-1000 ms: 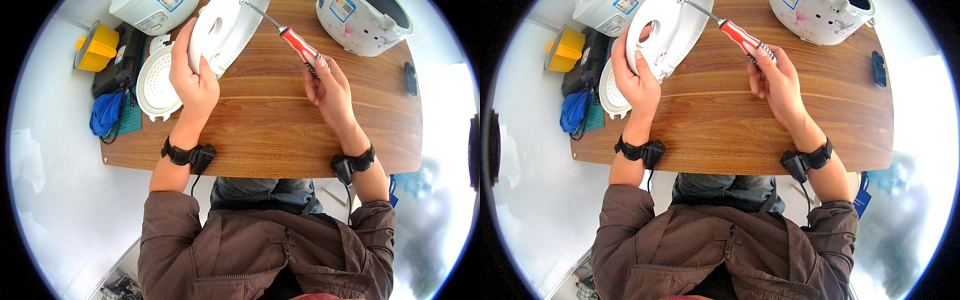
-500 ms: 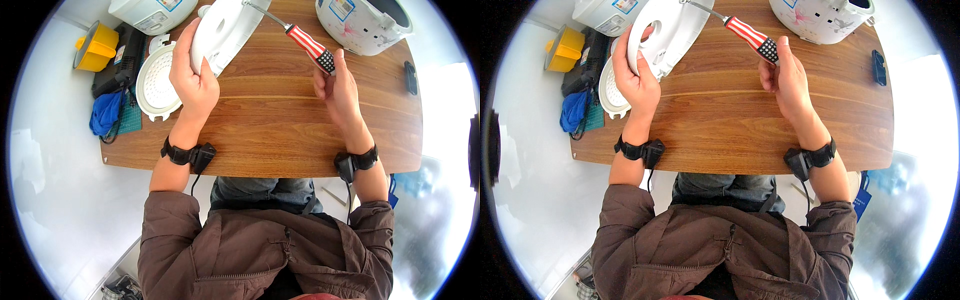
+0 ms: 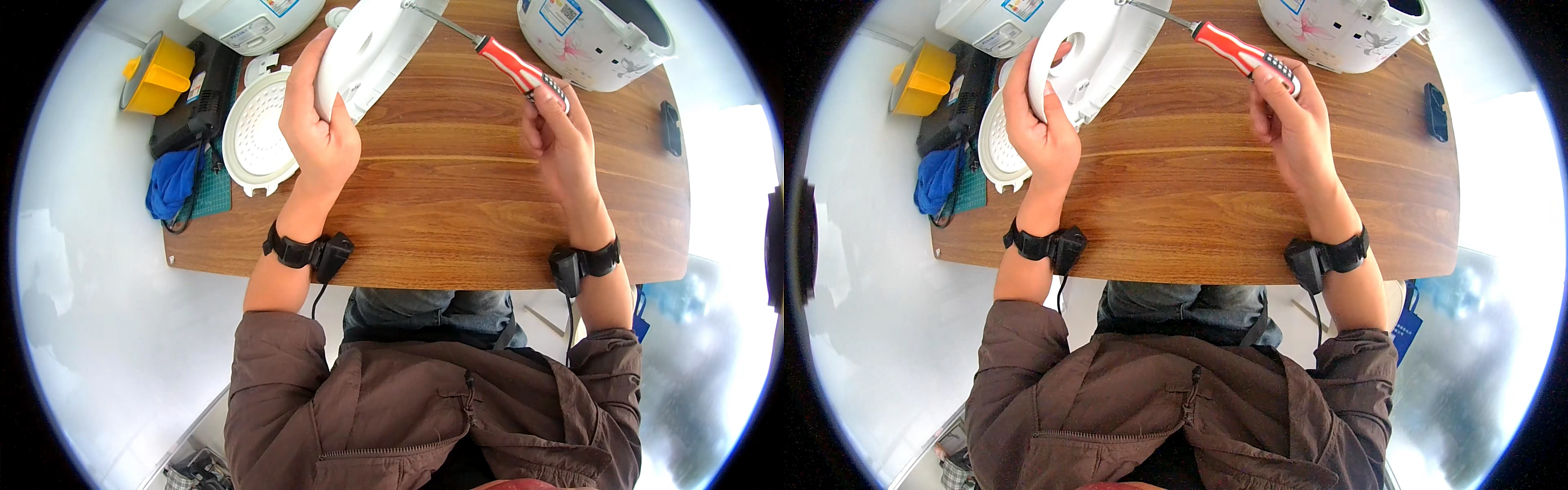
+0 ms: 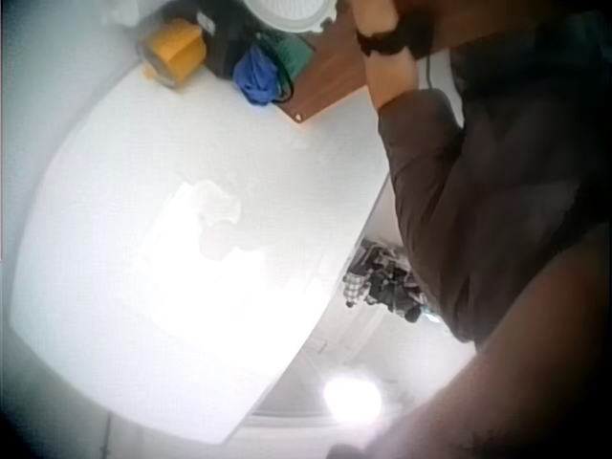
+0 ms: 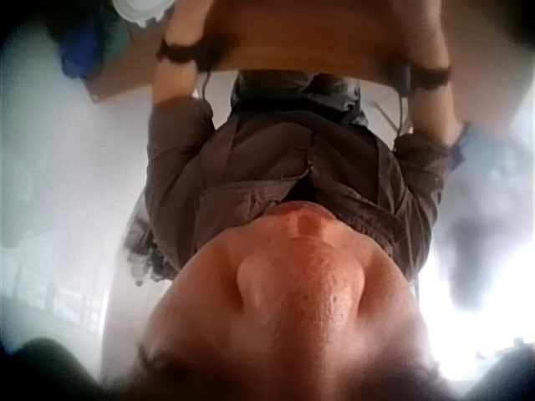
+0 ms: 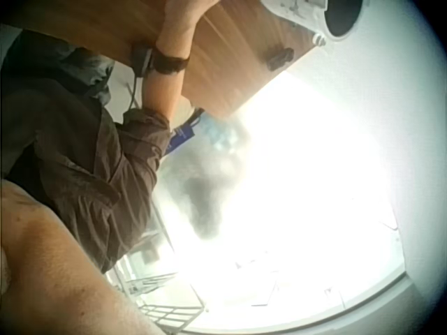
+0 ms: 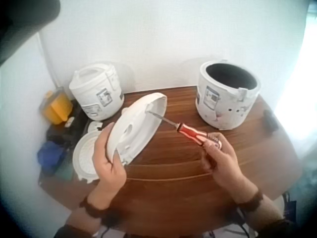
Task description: The person assembles a white plastic lid by inserting screws and tightening them with a screwdriver. They then place the lid onto a white appliance body and continue to secure it by tightening additional screws.
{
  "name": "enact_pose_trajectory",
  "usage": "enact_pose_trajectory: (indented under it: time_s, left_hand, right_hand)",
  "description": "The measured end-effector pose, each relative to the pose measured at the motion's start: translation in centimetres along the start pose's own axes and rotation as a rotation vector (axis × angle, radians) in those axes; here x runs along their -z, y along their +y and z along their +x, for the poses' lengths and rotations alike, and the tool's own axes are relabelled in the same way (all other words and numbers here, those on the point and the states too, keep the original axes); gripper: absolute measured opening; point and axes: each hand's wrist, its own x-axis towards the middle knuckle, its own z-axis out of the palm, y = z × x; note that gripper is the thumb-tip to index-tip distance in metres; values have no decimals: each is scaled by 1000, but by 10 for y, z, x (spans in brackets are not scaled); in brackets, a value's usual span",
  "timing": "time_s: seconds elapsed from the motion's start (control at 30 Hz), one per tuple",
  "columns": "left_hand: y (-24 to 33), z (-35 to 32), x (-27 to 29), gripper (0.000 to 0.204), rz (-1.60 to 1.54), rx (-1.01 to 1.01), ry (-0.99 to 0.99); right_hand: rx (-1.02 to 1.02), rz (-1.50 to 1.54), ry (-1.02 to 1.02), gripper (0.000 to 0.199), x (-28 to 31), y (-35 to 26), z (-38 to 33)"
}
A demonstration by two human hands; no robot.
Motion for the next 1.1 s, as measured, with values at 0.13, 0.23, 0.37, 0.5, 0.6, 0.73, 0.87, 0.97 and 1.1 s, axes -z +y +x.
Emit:
enact_pose_trajectory:
  time_s: [0.13, 0.23, 0.37, 0.5, 0.6, 0.73, 0.87, 0.97, 1.1]
  left_hand:
    - [6, 0, 0, 41, 12, -8, -10]
    - [3, 0, -1, 42, 0, -25, 4]
    - [6, 0, -1, 41, 6, -7, -8]
    - [8, -1, 0, 41, 23, -7, -9]
    - [5, 0, -1, 42, 10, -5, 2]
    - [6, 1, -1, 43, 7, -5, -8]
    - [7, -2, -1, 44, 19, -34, -30]
    - [7, -2, -1, 45, 20, -13, -20]
    - [7, -2, 1, 46, 18, -8, -26]
  right_hand:
    - [-205, -44, -32, 39, 18, 0, 6]
    - [-40, -71, 36, 41, 2, 3, 3]
    - [47, -122, 82, 42, -1, 7, 4]
    - [-100, -66, -32, 41, 10, -1, 3]
    - [0, 46, 19, 41, 2, 4, 2]
    - [156, -41, 67, 41, 5, 10, 4]
    - [-26, 55, 49, 44, 6, -2, 3]
    - [81, 132, 77, 43, -3, 4, 3]
    - [-46, 71, -35, 42, 11, -4, 1]
